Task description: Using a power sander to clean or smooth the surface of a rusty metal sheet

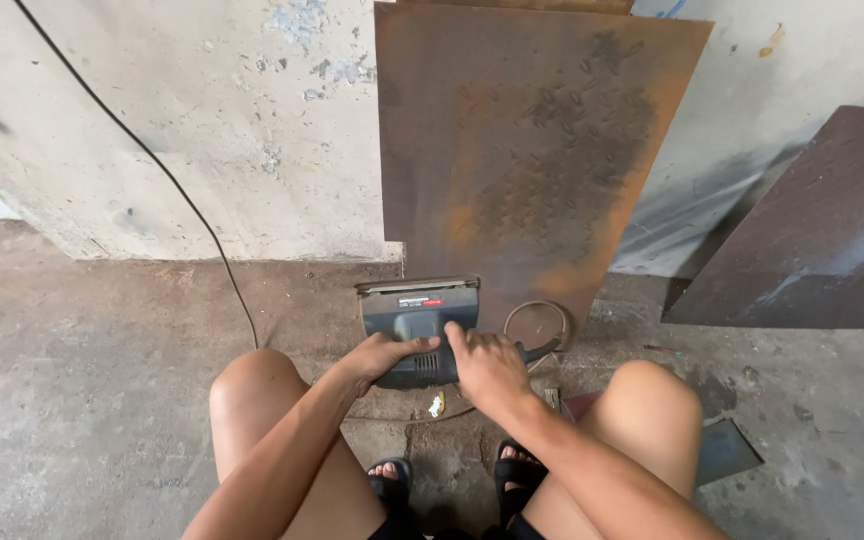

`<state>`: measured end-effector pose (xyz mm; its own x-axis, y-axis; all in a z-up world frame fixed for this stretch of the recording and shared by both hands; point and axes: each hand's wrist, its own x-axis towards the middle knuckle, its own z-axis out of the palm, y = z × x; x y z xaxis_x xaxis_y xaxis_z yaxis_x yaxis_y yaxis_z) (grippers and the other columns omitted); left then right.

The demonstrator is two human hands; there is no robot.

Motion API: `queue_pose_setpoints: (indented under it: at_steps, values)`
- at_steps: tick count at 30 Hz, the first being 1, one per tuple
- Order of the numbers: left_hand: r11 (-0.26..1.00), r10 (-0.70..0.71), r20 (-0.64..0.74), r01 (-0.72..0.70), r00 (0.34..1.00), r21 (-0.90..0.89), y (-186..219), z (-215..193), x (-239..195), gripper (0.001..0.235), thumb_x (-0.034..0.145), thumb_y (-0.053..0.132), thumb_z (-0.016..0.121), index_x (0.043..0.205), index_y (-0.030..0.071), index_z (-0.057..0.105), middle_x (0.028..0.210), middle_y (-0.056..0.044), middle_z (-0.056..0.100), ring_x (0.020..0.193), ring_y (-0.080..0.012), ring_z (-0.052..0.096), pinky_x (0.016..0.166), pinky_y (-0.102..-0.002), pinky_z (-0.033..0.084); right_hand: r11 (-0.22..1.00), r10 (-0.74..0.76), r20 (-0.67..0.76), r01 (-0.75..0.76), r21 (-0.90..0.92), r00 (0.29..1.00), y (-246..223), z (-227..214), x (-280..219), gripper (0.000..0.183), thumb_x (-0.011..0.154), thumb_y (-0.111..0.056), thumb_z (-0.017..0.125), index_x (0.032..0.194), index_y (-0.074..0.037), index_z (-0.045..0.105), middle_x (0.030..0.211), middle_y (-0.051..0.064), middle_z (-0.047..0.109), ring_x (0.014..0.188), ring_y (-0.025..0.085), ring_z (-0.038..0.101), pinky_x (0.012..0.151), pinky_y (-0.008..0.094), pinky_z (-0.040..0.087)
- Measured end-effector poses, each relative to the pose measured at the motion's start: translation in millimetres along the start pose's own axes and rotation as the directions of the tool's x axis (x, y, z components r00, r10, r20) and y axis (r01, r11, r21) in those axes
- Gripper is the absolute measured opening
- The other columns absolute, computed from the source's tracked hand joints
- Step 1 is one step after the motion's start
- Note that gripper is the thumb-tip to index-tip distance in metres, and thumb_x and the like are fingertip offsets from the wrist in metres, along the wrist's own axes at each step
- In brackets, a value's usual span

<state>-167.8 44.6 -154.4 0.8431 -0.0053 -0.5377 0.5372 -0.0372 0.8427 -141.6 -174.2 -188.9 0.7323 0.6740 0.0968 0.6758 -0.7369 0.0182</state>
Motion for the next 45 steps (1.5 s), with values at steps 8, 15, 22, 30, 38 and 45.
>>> queue_pose_setpoints:
  at_steps: [8, 15, 22, 30, 38, 45]
  values:
    - [0.97, 0.058, 0.032, -0.048, 0.998, -0.238, 39, 17, -30, 0.097, 0.069, 0.046, 0.092, 0.135, -0.016, 0.056, 0.123, -0.036, 0.061, 0.107, -0.0441, 0.068, 0.08, -0.051, 0.062, 0.998, -0.041, -0.028, 0.04, -0.041, 0.999, 12, -124, -2, 0.028, 0.076, -0.024, 0.067, 0.099, -0.01, 0.066, 0.074, 0.014, 0.073, 0.071, 0.034, 0.077, 0.07, 0.047, 0.06]
    - [0.822, 0.144, -0.045, -0.145, 0.989, -0.55, 111, 25, -36, 0.102, 0.073, 0.04, 0.09, 0.149, -0.006, 0.039, 0.144, -0.037, 0.045, 0.127, -0.0513, 0.055, 0.094, -0.061, 0.058, 0.994, -0.023, -0.203, 0.002, -0.105, 0.979, 43, -167, 35, 0.025, 0.077, -0.025, 0.06, 0.096, -0.01, 0.067, 0.071, 0.012, 0.073, 0.068, 0.033, 0.077, 0.064, 0.046, 0.061]
    - [0.914, 0.042, -0.073, -0.068, 0.996, -0.399, 123, 16, -3, 0.095, 0.078, 0.043, 0.086, 0.147, -0.005, 0.041, 0.136, -0.035, 0.052, 0.115, -0.0484, 0.064, 0.085, -0.059, 0.065, 0.999, 0.04, -0.031, -0.04, -0.005, 0.999, 56, -155, 63, 0.033, 0.08, -0.028, 0.057, 0.104, -0.009, 0.068, 0.081, 0.014, 0.076, 0.08, 0.037, 0.077, 0.072, 0.052, 0.061]
    - [0.845, 0.008, -0.135, -0.079, 0.991, -0.529, 103, -4, 22, 0.101, 0.076, 0.042, 0.085, 0.146, -0.014, 0.037, 0.139, -0.039, 0.047, 0.117, -0.0518, 0.062, 0.085, -0.058, 0.062, 0.999, -0.032, 0.071, 0.033, -0.011, 0.997, 61, -109, 108, 0.033, 0.081, -0.027, 0.058, 0.107, -0.01, 0.067, 0.082, 0.014, 0.076, 0.079, 0.036, 0.078, 0.071, 0.051, 0.063]
    - [0.768, -0.094, -0.213, -0.065, 0.973, -0.638, 81, -1, 37, 0.088, 0.078, 0.028, 0.083, 0.138, -0.022, 0.041, 0.133, -0.046, 0.041, 0.096, -0.0594, 0.066, 0.08, -0.063, 0.063, 0.999, -0.027, 0.099, 0.029, -0.021, 0.995, 68, -37, 112, 0.032, 0.082, -0.03, 0.067, 0.106, -0.008, 0.065, 0.084, 0.015, 0.074, 0.083, 0.037, 0.077, 0.075, 0.053, 0.062]
    - [0.601, -0.137, -0.282, -0.146, 0.95, -0.786, 92, 14, 19, 0.102, 0.08, 0.045, 0.077, 0.147, -0.019, 0.034, 0.144, -0.047, 0.033, 0.118, -0.0615, 0.057, 0.088, -0.06, 0.059, 1.0, 0.015, 0.203, -0.015, -0.001, 0.979, 70, -14, 123, 0.036, 0.084, -0.031, 0.073, 0.109, -0.007, 0.063, 0.09, 0.015, 0.074, 0.088, 0.037, 0.077, 0.081, 0.055, 0.06]
